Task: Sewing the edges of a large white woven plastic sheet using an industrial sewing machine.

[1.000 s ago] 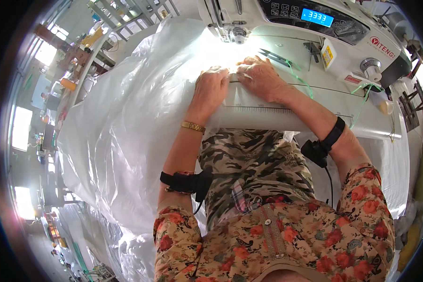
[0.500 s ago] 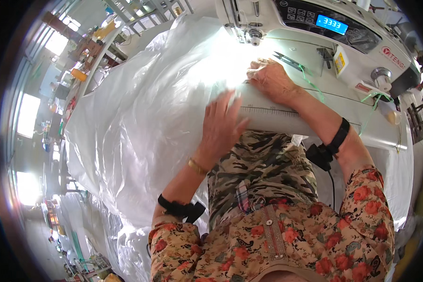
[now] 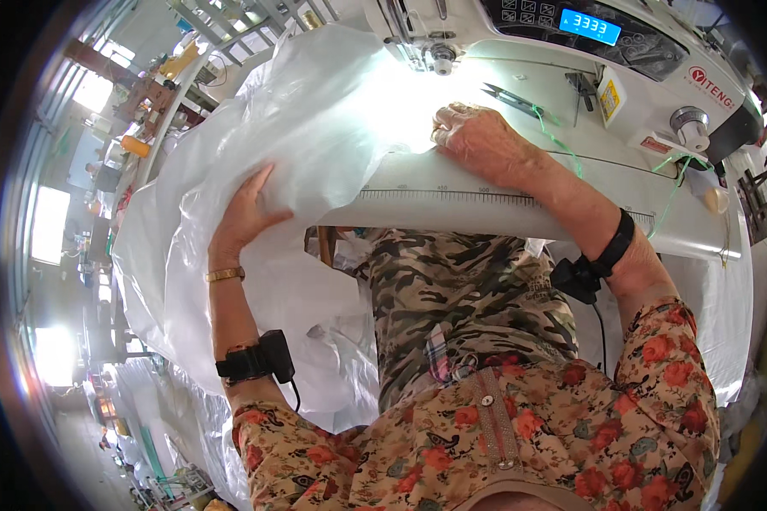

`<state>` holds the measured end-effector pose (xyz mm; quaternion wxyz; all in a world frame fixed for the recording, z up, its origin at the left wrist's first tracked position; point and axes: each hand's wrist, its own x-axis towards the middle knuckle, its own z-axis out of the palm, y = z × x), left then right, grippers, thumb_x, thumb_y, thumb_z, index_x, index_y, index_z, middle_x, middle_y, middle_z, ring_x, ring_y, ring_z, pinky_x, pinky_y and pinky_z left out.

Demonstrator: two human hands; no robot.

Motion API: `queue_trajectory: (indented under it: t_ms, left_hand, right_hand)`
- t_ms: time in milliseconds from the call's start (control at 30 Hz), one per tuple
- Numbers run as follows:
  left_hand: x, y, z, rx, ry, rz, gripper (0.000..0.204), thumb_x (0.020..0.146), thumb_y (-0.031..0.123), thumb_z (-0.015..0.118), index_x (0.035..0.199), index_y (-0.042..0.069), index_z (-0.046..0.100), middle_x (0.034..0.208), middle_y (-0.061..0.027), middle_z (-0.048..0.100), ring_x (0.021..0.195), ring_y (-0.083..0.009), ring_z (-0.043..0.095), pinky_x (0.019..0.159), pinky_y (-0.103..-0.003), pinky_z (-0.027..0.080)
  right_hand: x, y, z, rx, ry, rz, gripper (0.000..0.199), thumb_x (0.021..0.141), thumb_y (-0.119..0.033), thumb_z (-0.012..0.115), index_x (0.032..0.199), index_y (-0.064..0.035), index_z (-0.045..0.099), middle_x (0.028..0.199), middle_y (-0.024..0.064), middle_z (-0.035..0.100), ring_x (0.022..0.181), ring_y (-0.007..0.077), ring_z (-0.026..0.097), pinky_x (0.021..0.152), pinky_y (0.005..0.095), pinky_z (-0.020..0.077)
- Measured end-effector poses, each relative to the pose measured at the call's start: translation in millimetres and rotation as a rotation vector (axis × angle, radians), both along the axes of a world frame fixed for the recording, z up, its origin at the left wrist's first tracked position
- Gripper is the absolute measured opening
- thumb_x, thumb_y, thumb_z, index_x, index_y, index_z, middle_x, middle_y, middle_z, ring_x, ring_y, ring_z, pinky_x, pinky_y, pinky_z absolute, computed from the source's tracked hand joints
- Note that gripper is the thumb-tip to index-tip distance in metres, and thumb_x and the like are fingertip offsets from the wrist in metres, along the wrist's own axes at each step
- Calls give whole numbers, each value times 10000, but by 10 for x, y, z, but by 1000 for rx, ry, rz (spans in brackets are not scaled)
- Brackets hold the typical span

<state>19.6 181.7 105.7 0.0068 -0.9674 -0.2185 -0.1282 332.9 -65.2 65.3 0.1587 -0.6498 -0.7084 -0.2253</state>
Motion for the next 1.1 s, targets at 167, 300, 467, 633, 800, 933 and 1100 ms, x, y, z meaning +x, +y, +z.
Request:
queue_trajectory:
  t_ms: [167,300,467,633,800,933,1100]
  left_hand:
    - [506,-1082,300,237,-45,-215,617,804,326,731,1319,47,538,1277,-175,589,1195,-348,534,1022,-427,409]
    - [1135,-1658,-59,164,-371,-519,474,867,249,663,1266,15,563,1184,-170,631,1086,-337,588,1034,-411,396]
    - [1508,-1155,-424,28,-387,-378,303,850,147,656,1105,-16,638,1016,-169,657,972,-340,610,963,-400,422]
    - [1664,-1056,-388,-188,-485,-436,188,838,103,671,937,-57,663,850,-152,645,821,-291,602,782,-348,466]
    - [1726,-925,-389,-236,-465,-454,174,868,86,661,914,-81,639,801,-124,616,722,-212,573,688,-306,457]
    - [1765,-890,-369,-278,-470,-455,181,874,94,666,909,-81,635,793,-117,613,730,-184,574,679,-303,452]
    - [1824,-856,-352,-349,-392,-377,242,909,180,642,909,-62,643,823,-122,632,755,-180,586,702,-304,453]
  right_hand:
    - [50,-39,-43,-64,-63,-91,131,817,-108,560,868,-7,627,1024,141,613,1022,273,601,874,378,518]
    - [52,-15,-70,-94,16,-64,141,816,-113,563,884,-12,634,1035,151,608,1026,287,599,842,390,520]
    - [-31,4,-7,-28,75,-41,161,856,-149,567,924,-37,659,985,144,607,975,295,599,831,404,513]
    - [-13,55,-77,10,197,-129,132,864,-168,590,898,-59,656,918,111,630,948,284,616,814,394,515]
    - [-36,53,-73,56,298,-127,133,898,-174,570,909,-55,630,887,127,625,911,303,617,810,416,501]
    - [-38,51,-53,78,375,-117,156,927,-185,549,928,-40,605,883,149,616,894,328,613,814,443,484]
    - [-23,74,-67,80,398,-121,180,933,-185,540,894,-28,619,875,155,613,886,334,611,829,449,476]
